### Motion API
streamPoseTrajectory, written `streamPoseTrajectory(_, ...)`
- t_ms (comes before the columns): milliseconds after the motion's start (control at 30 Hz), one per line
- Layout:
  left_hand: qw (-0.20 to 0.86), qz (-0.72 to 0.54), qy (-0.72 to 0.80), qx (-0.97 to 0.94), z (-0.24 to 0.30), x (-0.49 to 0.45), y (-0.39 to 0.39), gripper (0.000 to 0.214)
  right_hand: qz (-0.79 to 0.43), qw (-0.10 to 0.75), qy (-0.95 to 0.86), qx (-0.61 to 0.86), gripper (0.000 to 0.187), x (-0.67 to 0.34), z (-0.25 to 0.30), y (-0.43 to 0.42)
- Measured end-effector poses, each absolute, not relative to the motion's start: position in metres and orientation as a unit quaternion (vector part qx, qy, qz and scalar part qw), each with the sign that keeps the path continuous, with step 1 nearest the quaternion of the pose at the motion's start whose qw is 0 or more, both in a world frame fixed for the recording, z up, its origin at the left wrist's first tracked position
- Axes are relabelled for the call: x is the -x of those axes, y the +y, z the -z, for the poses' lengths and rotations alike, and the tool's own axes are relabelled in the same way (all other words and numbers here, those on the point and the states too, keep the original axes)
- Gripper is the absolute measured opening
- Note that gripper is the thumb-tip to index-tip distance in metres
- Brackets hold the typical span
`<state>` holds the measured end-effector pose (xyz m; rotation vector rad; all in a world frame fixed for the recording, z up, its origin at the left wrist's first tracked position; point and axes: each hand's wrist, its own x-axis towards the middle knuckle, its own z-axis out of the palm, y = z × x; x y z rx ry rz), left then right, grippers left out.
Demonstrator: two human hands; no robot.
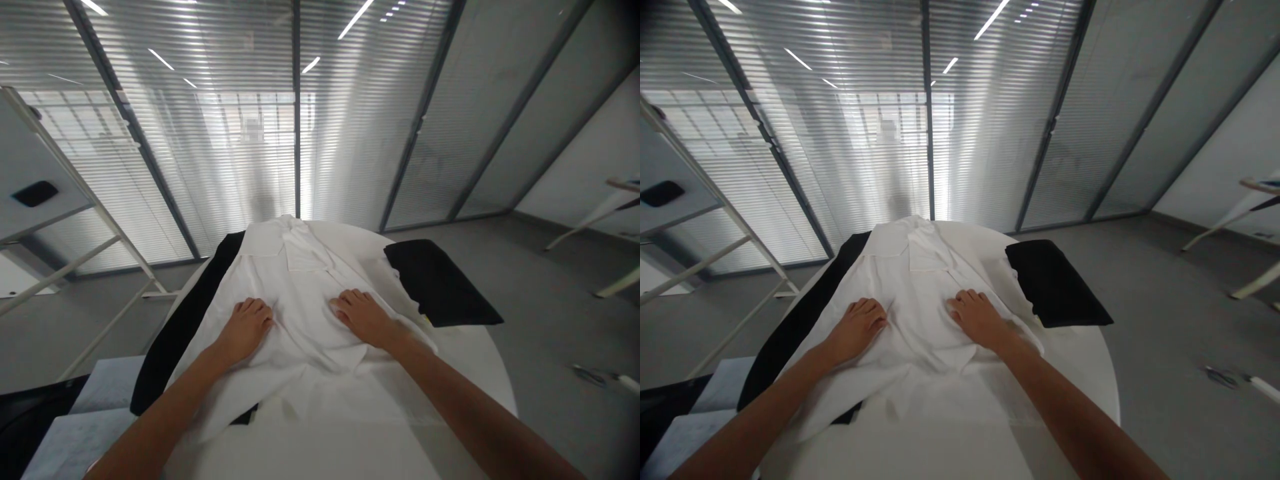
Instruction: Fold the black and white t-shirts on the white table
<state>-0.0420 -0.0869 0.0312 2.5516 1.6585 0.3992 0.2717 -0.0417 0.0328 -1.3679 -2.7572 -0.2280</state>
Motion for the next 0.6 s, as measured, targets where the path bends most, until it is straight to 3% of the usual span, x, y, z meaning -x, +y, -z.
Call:
streamPoseTrajectory(333,0.1,-0.227,0.499,-0.83,-0.051,0.042,-0.091,0.021,0.037,0.014,-0.878,0.478,0.022,-0.271,-0.037,-0.045)
streamPoseTrajectory(600,0.2,-0.174,0.488,-0.831,-0.077,0.024,-0.117,0.022,-0.074,-0.124,-0.88,0.453,0.024,-0.279,-0.081,-0.061)
